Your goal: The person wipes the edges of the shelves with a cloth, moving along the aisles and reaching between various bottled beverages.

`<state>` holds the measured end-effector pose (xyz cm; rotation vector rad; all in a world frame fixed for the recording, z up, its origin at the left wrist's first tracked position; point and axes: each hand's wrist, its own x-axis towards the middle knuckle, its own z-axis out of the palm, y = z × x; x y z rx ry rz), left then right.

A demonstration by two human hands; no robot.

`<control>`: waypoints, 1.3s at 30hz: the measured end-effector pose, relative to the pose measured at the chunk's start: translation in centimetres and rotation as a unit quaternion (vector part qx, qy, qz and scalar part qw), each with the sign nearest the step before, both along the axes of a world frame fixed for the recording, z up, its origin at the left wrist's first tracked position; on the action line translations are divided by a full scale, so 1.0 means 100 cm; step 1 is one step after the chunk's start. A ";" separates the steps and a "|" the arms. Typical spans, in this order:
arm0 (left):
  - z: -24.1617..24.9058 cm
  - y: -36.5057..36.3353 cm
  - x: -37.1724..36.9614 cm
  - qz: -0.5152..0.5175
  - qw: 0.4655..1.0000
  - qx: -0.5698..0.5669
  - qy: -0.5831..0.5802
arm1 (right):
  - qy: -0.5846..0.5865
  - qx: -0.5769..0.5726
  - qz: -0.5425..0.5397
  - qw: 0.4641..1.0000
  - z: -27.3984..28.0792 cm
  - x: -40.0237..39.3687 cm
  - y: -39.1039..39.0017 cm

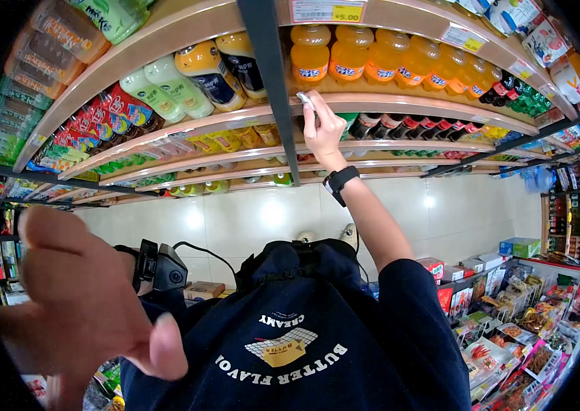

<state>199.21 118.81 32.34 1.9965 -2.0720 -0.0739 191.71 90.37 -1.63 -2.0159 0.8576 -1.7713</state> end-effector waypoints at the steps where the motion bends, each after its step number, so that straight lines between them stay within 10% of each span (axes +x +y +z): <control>1: -0.004 -0.006 -0.001 -0.074 0.993 -0.042 0.080 | 0.001 -0.012 0.001 1.000 0.000 0.000 -0.001; 8: -0.014 -0.051 -0.033 -0.205 0.959 -0.077 0.178 | 0.010 -0.014 0.016 1.000 0.010 -0.006 0.001; 39: -0.016 -0.090 -0.135 -0.213 0.959 -0.040 0.181 | 0.043 0.008 0.115 0.992 0.020 -0.026 -0.011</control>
